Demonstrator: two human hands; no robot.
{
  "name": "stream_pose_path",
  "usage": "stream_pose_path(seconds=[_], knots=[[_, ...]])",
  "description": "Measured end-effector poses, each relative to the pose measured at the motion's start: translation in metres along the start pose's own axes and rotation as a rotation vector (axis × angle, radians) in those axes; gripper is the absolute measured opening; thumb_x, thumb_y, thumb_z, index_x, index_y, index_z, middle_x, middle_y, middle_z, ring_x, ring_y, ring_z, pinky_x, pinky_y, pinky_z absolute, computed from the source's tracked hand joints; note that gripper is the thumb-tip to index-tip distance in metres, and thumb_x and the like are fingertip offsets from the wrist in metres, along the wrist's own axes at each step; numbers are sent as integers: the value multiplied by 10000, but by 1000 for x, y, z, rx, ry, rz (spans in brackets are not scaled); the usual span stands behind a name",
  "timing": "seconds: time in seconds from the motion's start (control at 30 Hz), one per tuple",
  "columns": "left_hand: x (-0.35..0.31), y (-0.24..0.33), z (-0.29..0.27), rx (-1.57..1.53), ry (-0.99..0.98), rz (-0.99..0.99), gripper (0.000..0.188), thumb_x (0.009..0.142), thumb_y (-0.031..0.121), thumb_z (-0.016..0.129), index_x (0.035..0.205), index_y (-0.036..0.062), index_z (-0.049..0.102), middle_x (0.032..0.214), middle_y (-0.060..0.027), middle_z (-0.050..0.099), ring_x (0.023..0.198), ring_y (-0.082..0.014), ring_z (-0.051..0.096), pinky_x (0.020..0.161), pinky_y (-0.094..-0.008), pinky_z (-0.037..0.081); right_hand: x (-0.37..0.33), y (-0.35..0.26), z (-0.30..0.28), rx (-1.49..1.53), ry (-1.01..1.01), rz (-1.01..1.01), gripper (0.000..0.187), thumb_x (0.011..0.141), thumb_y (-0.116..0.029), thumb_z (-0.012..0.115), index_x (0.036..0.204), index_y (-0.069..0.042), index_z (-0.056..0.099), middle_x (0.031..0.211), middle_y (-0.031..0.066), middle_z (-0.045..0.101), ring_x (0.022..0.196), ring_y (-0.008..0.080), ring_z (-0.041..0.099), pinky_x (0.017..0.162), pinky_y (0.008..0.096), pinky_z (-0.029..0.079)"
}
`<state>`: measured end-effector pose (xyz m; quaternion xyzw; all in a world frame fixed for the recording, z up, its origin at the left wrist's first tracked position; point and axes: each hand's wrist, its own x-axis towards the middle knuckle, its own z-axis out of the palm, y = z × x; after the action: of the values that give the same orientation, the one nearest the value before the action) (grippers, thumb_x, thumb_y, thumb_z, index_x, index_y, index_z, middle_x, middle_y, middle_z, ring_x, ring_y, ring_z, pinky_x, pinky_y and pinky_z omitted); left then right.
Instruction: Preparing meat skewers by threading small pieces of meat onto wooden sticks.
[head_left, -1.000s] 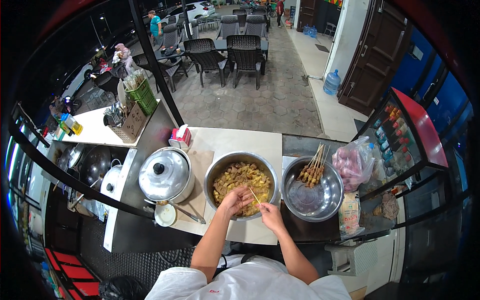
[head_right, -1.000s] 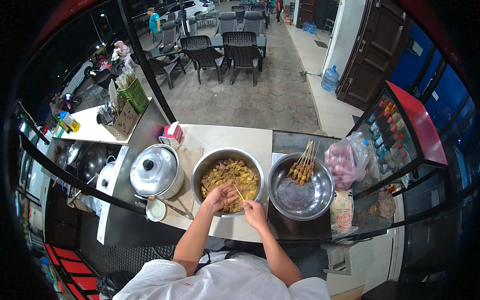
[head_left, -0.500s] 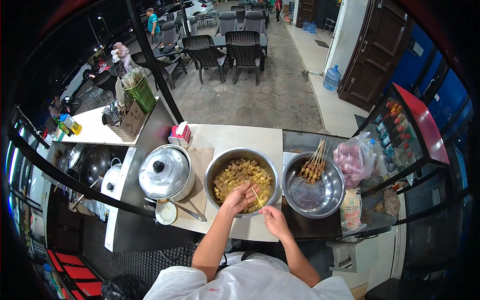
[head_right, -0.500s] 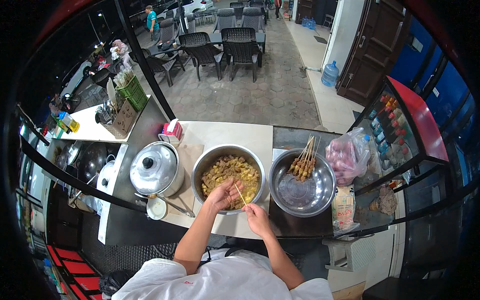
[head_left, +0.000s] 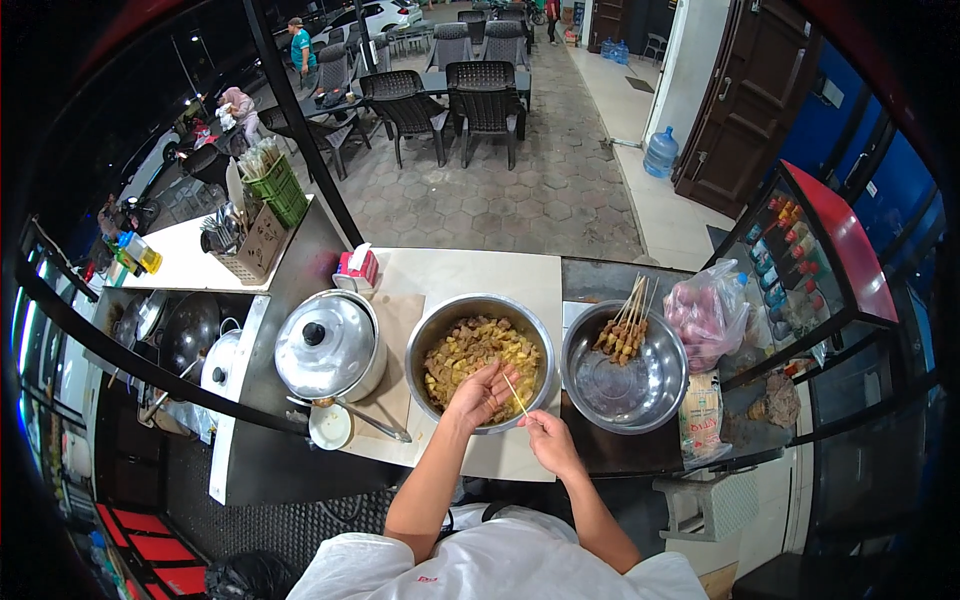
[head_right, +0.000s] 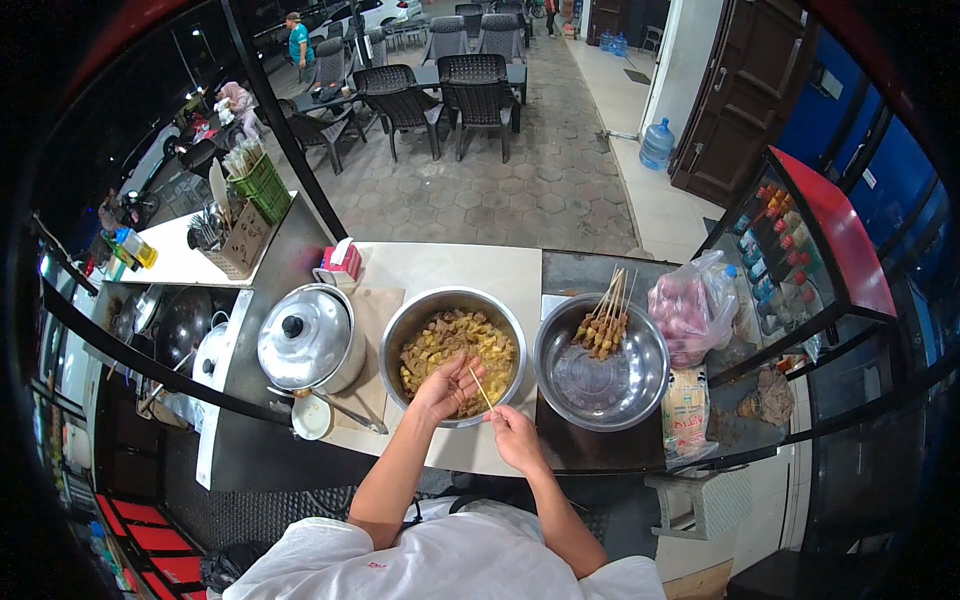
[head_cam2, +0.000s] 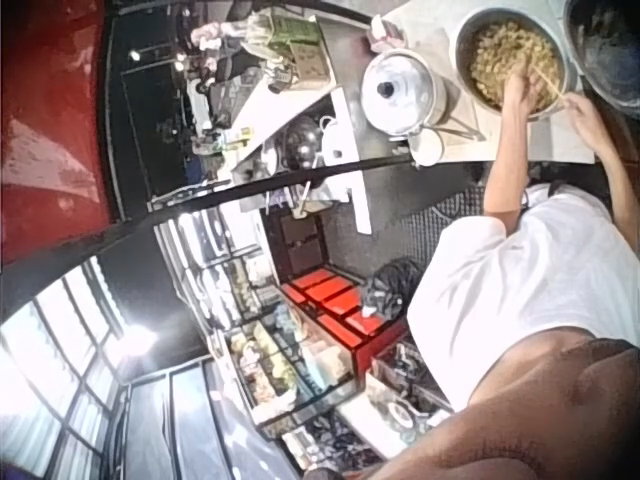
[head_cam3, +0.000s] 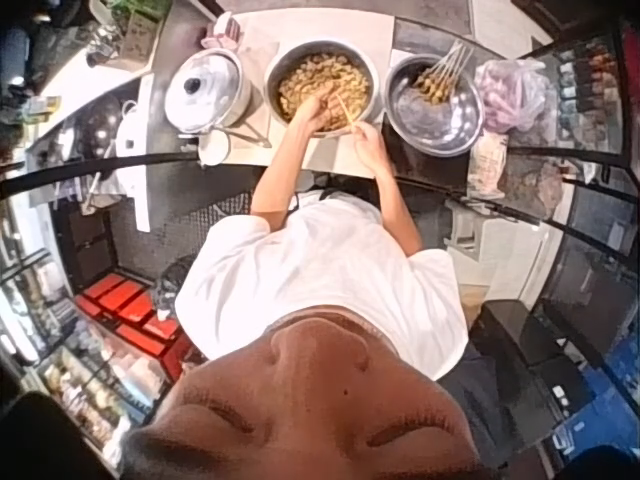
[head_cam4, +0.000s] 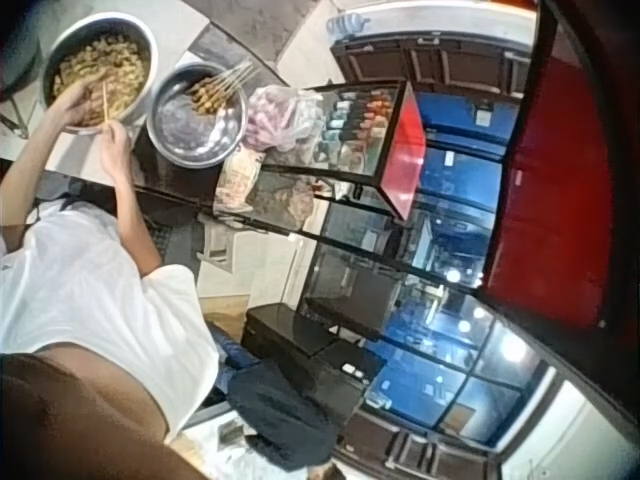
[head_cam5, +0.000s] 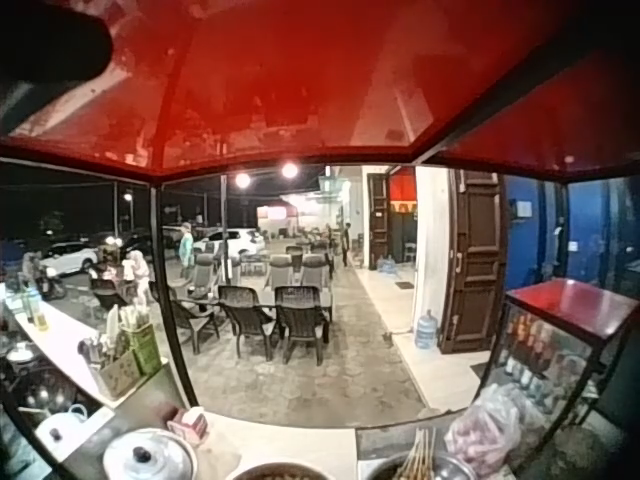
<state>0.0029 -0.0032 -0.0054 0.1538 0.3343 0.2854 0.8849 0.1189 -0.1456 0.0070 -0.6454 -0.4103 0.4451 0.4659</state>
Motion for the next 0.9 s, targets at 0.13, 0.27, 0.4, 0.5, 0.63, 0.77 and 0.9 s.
stream_pose_path(seconds=[0.13, 0.27, 0.4, 0.5, 0.63, 0.77, 0.9], knots=[[1, -1, -1, 7, 9, 9, 303, 902, 247, 528, 1112, 30, 509, 1086, -101, 593, 997, -234, 587, 847, -346, 492, 0, -2, -1, -28, 6, -5, 201, 938, -168, 437, 884, -28, 570, 533, -54, 380, 451, 39, 334, 421, 230, 281], [0, -2, 0, 19, 11, 20, 286, 900, 237, 535, 1102, 36, 509, 1085, -101, 591, 1004, -232, 586, 838, -338, 494, 0, -4, -2, -18, -12, -2, 206, 937, -176, 441, 890, -27, 575, 536, -53, 383, 458, 41, 336, 426, 232, 285], [-3, -1, 5, 43, 23, 27, 247, 907, 206, 527, 1075, 25, 517, 1065, -100, 589, 1010, -229, 587, 819, -324, 504, -1, -10, -4, -14, -15, 7, 205, 936, -175, 443, 889, -27, 576, 538, -53, 383, 460, 40, 332, 427, 232, 283], [-7, -2, 11, 59, 20, 33, 251, 904, 195, 531, 1080, 16, 517, 1063, -108, 587, 1010, -226, 586, 829, -319, 503, 2, -1, -4, -31, -7, -12, 202, 934, -174, 446, 887, -27, 577, 537, -54, 381, 460, 40, 331, 427, 234, 281], [-7, -4, 11, 68, -1, 44, 253, 899, 181, 539, 1080, 6, 518, 1059, -114, 587, 1007, -225, 588, 838, -312, 504, 2, -1, -5, -46, -2, -24, 202, 933, -170, 445, 884, -27, 579, 538, -56, 384, 457, 40, 332, 427, 234, 280], [-6, -6, 12, 61, 17, 45, 219, 899, 168, 533, 1058, 16, 525, 1051, -117, 591, 991, -228, 591, 846, -321, 501, -2, -11, -6, -37, 5, -17, 199, 928, -167, 449, 892, -28, 586, 538, -46, 392, 463, 46, 346, 435, 239, 290], [-5, -11, 19, 20, 59, 62, 221, 891, 171, 552, 1035, 5, 532, 1043, -126, 595, 979, -222, 594, 846, -313, 503, -4, -16, -4, -111, 73, -48, 192, 916, -154, 457, 912, -22, 596, 544, -2, 416, 495, 80, 396, 471, 270, 334]])
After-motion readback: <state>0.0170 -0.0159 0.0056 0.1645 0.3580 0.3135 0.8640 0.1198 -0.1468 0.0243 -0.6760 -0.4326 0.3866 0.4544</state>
